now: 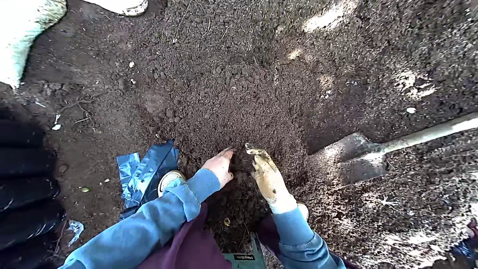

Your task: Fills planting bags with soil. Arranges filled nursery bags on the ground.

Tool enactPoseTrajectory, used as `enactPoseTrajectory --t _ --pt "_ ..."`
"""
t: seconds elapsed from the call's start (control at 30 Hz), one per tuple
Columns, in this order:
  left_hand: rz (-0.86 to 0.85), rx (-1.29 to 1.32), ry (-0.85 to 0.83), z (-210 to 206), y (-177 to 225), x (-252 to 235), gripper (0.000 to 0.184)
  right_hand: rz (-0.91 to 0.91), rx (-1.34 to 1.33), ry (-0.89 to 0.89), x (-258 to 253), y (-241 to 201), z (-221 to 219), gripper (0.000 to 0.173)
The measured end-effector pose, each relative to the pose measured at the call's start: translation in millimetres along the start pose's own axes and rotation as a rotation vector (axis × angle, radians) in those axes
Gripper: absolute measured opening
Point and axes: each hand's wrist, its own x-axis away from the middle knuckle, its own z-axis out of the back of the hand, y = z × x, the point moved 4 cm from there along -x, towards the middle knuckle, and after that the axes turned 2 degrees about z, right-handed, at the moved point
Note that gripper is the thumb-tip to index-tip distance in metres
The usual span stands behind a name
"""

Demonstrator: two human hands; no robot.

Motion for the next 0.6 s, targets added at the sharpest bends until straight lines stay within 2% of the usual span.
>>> enactPoseTrajectory --t 0.1,0.17,0.2,0.27,0.33,0.37,0.4,0.47,0.53,0.6 --pt "-0.012 0.016 0.013 2 -4 -2 0.083 0.037 0.11 -0.019 8 -10 4 0.034" --pt "-0.01 -0.006 0.004 3 -7 -4 0.08 -0.026 0.217 0.025 10 -5 21 0.035" --pt "-0.005 -0.027 -0.01 3 -8 -5 0.078 -0.158 0.267 0.052 13 8 32 0.037" --pt "0.004 -0.092 -0.065 -1 -9 -6 0.072 -0.597 0.296 -0.014 32 56 52 0.064" --pt "-0.008 -0.143 -0.115 -5 -7 -7 0.075 -0.967 0.102 -0.124 64 126 62 0.094" --pt "-0.016 -0.16 -0.134 -7 -5 -7 0.077 -1.062 -0.042 -0.088 76 158 63 0.104" --pt "-0.024 -0.165 -0.146 -8 -4 -6 0.08 -1.092 -0.19 0.011 80 183 59 0.107" --pt "-0.04 -0.126 -0.161 -7 -4 -1 0.08 -0.998 -0.47 0.238 63 204 44 0.106" --pt "-0.064 -0.044 -0.166 -6 -5 10 0.08 -0.831 -0.641 0.409 32 198 25 0.094" --pt "-0.118 0.032 -0.165 -2 -5 25 0.08 -0.712 -0.717 0.461 13 192 14 0.085"
